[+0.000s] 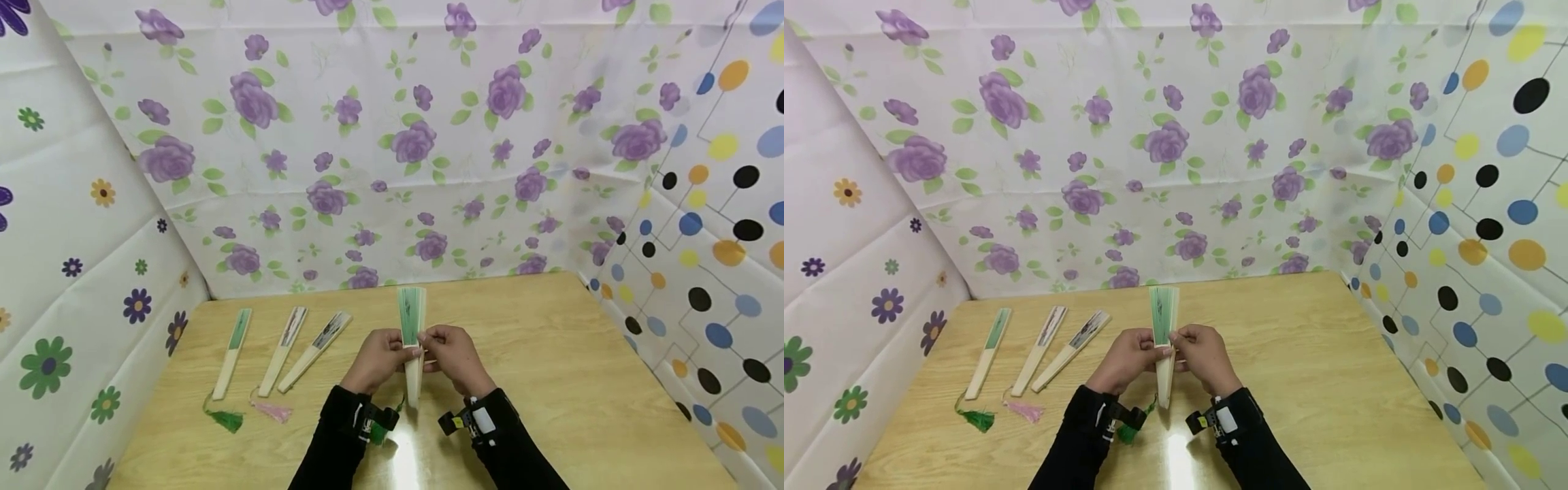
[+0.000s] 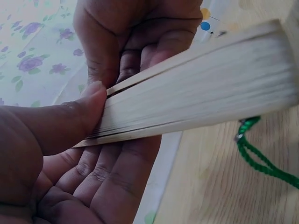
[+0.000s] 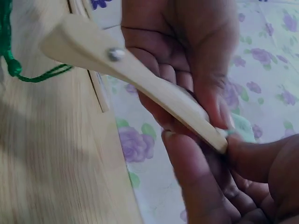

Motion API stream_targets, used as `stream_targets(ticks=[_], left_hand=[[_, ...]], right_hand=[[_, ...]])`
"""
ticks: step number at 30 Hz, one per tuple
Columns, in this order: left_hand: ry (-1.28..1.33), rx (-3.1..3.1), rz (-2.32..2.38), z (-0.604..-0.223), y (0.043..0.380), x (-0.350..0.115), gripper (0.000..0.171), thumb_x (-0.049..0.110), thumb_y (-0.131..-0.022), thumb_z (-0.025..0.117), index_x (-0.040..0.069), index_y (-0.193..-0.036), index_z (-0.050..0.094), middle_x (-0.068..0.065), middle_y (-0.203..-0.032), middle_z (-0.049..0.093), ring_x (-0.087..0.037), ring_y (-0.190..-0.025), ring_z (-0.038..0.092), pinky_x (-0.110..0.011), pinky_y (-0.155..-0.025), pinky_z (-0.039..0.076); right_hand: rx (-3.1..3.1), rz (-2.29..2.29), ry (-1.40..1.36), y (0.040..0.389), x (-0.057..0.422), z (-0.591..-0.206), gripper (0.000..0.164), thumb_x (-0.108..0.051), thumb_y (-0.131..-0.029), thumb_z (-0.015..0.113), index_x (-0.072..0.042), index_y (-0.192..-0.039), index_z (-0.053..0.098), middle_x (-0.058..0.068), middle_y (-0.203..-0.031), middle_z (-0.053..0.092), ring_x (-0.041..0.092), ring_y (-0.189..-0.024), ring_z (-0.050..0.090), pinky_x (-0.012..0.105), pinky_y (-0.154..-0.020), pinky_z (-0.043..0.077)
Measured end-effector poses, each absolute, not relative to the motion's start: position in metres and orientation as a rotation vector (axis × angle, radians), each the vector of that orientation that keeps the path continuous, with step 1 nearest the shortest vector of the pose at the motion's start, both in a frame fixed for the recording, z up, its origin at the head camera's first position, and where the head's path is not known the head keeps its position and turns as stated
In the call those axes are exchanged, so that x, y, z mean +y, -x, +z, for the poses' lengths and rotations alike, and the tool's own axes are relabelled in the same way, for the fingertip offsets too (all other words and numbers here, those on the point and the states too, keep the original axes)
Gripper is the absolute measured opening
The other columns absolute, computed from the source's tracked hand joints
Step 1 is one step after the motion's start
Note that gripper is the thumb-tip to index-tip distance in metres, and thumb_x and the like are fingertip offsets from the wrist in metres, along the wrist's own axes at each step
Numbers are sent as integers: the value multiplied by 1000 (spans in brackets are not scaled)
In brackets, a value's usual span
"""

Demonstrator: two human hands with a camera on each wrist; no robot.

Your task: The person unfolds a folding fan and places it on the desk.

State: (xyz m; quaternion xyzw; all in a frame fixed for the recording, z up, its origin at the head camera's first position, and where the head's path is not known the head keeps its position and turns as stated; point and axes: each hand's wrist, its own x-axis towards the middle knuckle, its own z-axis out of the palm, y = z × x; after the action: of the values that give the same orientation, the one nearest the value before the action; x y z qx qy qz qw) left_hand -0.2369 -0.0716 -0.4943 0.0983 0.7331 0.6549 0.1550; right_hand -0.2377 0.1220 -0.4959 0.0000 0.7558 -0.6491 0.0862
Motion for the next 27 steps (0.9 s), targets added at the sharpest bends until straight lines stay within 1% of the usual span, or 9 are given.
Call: stream_targets(ticks=[3, 5, 8, 12, 15, 18, 21, 24, 27], left_hand=[[-282, 2118, 1872, -494, 238, -71, 30, 7, -111, 75, -6, -137, 76, -25, -116, 84, -16, -95, 82, -36, -84, 73], [-282, 2125, 1868, -494, 238, -71, 30, 8, -111, 75, -6, -137, 76, -25, -117, 84, -15, -94, 81, -35, -83, 72], [-277, 2107, 1875, -494, 237, -72, 31, 8, -111, 75, -6, -139, 75, -25, -121, 83, -17, -98, 82, -37, -85, 73], [-265, 2054, 1897, -493, 235, -74, 32, 7, -112, 74, -6, -141, 74, -26, -126, 82, -23, -105, 84, -40, -91, 74], [-266, 2024, 1908, -493, 235, -74, 33, 6, -112, 73, -7, -142, 73, -28, -127, 82, -26, -108, 84, -42, -94, 74], [-260, 2018, 1913, -494, 235, -73, 34, 6, -112, 73, -7, -143, 72, -28, -128, 82, -25, -108, 84, -42, -95, 74], [-244, 2038, 1922, -494, 235, -72, 33, 6, -112, 73, -7, -142, 73, -26, -127, 82, -22, -106, 84, -40, -93, 74], [-233, 2066, 1936, -494, 236, -71, 31, 5, -111, 73, -7, -139, 74, -26, -124, 83, -19, -102, 83, -37, -90, 74], [-229, 2072, 1946, -493, 236, -70, 29, 4, -111, 74, -8, -137, 75, -26, -121, 83, -17, -99, 82, -36, -88, 74]], right_hand=[[2248, -1947, -15, 238, 121, -495, 22, -14, -118, 66, 4, -119, 78, 7, -93, 77, 16, -84, 82, 50, -85, 76], [2233, -1949, -3, 238, 122, -496, 22, -15, -118, 66, 3, -121, 78, 7, -95, 77, 16, -86, 82, 50, -86, 76], [2164, -1961, 26, 238, 125, -497, 27, -19, -118, 66, 4, -128, 76, 8, -103, 77, 16, -92, 82, 45, -87, 76], [2032, -1968, 98, 239, 132, -501, 40, -26, -119, 66, 6, -142, 72, 11, -122, 78, 16, -102, 82, 36, -88, 75], [1977, -1964, 145, 239, 135, -501, 44, -28, -118, 67, 7, -144, 72, 11, -125, 79, 15, -105, 82, 32, -87, 75], [1966, -1987, 142, 239, 135, -501, 38, -25, -118, 67, 8, -135, 76, 7, -117, 79, 15, -100, 82, 31, -83, 75], [1974, -2033, 94, 238, 133, -501, 32, -23, -118, 67, 6, -118, 79, 4, -107, 77, 15, -96, 81, 29, -77, 74], [1988, -2068, 50, 238, 131, -501, 31, -23, -118, 68, 2, -102, 76, 2, -99, 73, 15, -93, 79, 27, -72, 73], [1996, -2082, 33, 238, 129, -501, 30, -23, -117, 70, -1, -96, 75, 2, -98, 73, 16, -93, 79, 25, -71, 72]])
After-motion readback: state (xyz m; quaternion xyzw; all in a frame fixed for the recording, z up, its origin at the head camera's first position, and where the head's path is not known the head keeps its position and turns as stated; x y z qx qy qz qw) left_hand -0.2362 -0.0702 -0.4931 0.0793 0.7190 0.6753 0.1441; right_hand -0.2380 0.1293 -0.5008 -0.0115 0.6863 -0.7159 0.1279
